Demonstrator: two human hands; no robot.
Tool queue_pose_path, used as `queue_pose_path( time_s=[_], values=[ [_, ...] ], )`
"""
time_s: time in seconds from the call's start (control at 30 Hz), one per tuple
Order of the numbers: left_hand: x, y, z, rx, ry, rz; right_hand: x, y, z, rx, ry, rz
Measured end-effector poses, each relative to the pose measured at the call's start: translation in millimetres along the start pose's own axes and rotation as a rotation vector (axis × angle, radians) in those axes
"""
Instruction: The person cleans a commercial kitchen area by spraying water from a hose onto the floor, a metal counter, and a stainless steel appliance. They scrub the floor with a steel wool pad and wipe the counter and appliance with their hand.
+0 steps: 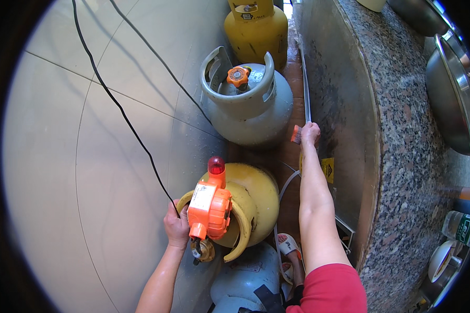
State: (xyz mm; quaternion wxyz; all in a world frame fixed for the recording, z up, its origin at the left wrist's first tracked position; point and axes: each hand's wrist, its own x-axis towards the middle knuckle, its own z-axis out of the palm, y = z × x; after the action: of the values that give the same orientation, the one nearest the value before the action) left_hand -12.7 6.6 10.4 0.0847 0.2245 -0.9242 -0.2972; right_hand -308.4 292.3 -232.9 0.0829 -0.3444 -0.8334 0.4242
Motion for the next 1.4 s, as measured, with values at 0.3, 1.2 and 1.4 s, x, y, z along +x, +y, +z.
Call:
queue_pose_path(
  time_s=[0.3, 1.2, 1.4],
  values=[
    [-1, -1, 0, -0.015, -0.013, -0.049, 28, -13, -11, 0.026, -0.049, -0.136],
    [0, -1, 0, 0.002, 0.017, -0.023, 20, -20, -26, -0.415, -0.349, 0.087],
    [-1, -2, -3, 0.017, 0.010, -0.042, -19, -40, -40, -0.444, -0.419, 0.052]
  ],
)
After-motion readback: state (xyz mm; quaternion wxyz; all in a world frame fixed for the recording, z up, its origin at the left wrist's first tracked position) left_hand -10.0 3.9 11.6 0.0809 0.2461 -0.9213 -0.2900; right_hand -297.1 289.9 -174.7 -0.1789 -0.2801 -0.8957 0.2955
